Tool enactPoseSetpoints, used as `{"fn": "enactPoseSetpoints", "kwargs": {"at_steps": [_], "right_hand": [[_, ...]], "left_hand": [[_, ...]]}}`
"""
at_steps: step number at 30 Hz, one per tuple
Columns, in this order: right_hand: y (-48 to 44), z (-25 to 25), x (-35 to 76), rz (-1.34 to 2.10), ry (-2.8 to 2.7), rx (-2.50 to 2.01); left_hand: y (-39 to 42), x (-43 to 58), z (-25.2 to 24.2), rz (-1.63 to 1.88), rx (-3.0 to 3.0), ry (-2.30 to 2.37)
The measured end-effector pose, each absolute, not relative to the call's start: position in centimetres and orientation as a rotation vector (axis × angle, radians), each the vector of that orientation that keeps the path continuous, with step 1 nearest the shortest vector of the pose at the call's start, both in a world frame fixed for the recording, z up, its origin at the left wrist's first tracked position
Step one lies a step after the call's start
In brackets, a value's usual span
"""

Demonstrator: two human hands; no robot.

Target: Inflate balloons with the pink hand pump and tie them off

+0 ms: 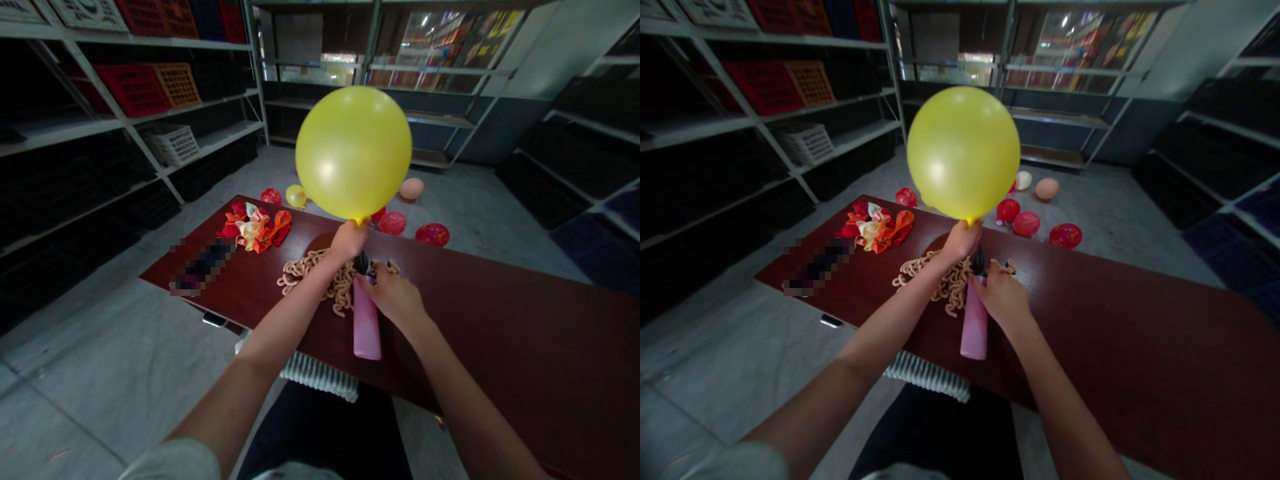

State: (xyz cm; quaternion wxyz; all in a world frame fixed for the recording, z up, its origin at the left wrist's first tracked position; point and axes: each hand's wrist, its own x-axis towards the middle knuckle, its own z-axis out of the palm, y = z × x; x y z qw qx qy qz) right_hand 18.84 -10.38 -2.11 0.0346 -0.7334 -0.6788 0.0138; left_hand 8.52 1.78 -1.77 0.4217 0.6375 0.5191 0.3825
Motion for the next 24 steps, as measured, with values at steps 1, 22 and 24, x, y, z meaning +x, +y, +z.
{"fn": "enactPoseSetpoints", "kwargs": {"at_steps": [1,22,24], "right_hand": [[-10.1,-1.8,19.1,-0.065,-2.089,-2.218],[-7.4,-4.1,25.8,-0.249,-2.201,-1.818],[-7.5,-4.0,26.2,-0.180,-2.209,-1.792]], "left_hand": [[1.5,8.9,-1.8,0.903,1.706,1.341],[-3.2,10.1,-1.8,0.283,2.868,1.160],[-2.9,9.7,-1.8,0.310,2.878,1.140]]}}
